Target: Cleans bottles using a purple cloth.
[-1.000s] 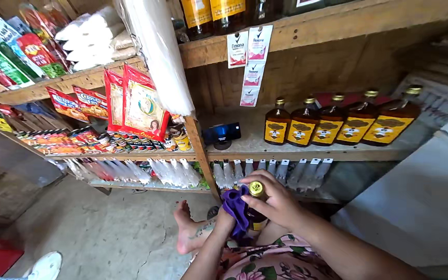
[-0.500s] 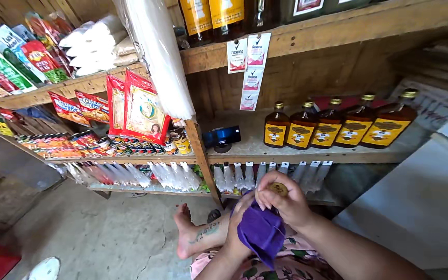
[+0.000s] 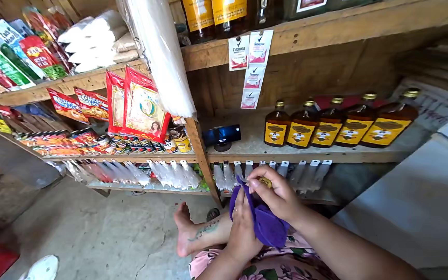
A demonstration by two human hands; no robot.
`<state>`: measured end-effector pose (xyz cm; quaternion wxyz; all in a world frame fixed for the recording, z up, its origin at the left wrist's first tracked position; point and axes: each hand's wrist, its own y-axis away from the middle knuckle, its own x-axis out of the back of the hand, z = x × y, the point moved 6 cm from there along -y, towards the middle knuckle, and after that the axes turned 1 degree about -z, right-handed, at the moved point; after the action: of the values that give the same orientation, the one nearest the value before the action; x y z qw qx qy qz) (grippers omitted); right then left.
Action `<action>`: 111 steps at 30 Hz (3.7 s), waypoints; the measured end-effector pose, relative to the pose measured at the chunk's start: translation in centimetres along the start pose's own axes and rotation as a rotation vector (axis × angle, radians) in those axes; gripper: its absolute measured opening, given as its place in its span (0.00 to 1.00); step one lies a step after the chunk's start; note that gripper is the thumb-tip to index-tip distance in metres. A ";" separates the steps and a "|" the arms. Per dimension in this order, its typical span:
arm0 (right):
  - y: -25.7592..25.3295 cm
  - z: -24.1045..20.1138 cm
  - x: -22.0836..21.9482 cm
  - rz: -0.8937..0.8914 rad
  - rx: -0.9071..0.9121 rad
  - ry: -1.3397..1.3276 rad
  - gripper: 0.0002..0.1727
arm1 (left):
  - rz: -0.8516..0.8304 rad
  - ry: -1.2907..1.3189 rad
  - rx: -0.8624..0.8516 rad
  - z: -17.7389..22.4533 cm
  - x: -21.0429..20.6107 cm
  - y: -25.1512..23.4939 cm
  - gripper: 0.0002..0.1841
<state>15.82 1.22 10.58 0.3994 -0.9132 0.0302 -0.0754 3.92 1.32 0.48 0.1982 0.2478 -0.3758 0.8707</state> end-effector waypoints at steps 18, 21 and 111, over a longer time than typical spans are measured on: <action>1.1 1.0 0.9 0.028 0.094 -0.124 0.11 | 0.042 -0.176 -0.100 1.3 -0.4 0.6 0.42; 1.3 1.1 1.2 0.017 0.092 -0.124 0.11 | 0.059 -0.204 -0.092 0.1 -0.7 0.2 0.40; 1.9 1.7 -0.3 -0.208 0.142 -0.105 0.17 | 0.133 0.103 -0.077 -1.4 1.4 -1.4 0.22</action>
<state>15.80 1.18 8.04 0.4542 -0.8834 -0.0911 -0.0706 3.15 3.48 1.30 0.1683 0.1692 -0.4139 0.8785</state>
